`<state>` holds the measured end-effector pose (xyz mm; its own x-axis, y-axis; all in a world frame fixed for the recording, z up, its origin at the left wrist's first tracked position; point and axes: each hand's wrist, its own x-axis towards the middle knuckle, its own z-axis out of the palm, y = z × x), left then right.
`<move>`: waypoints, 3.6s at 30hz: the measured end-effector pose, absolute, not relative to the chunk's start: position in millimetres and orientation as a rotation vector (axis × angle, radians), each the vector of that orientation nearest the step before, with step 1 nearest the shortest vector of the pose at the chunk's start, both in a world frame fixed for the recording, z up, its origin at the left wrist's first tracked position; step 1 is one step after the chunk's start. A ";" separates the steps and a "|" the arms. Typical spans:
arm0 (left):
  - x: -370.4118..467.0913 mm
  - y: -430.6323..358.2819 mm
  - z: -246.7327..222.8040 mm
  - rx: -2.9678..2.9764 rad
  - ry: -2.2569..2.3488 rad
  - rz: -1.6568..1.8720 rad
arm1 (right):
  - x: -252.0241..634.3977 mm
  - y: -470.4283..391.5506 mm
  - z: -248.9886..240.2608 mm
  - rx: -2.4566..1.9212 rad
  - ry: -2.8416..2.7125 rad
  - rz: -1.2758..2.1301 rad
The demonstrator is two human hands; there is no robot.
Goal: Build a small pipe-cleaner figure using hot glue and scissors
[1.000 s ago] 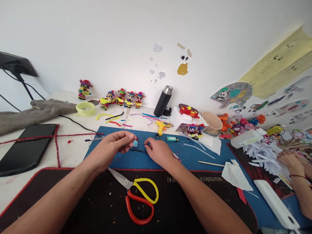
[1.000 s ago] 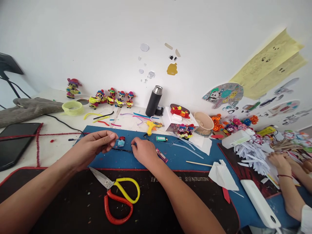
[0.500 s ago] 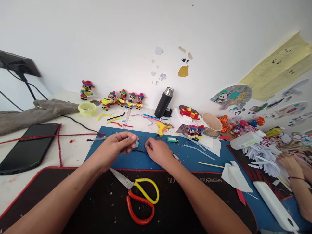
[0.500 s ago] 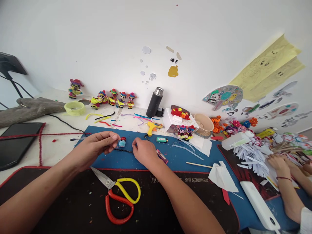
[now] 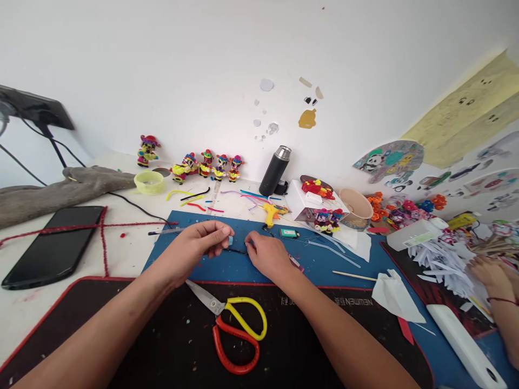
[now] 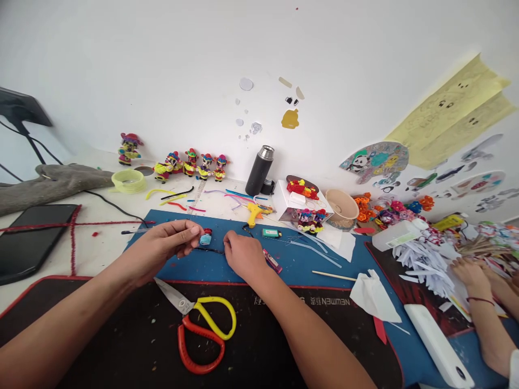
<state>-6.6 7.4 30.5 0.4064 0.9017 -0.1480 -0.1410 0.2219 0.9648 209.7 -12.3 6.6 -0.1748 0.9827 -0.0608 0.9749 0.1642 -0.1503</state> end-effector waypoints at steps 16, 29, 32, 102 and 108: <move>-7.1 6.6 28.1 1.145 0.871 0.833 | 217.5 -22.5 1.6 -1.887 -2.240 0.339; -6.4 6.3 30.5 1.197 0.866 0.810 | 211.8 -14.8 5.0 -1.927 -2.160 0.387; -6.6 6.3 29.3 1.197 0.856 0.803 | 209.7 -12.9 4.3 -1.927 -2.183 0.390; 11.5 4.4 15.4 0.605 0.838 0.891 | 210.2 -12.3 -7.1 -1.764 -1.821 0.595; 20.1 4.0 14.4 0.301 0.728 0.962 | 189.9 -28.7 20.0 -1.478 -1.688 0.818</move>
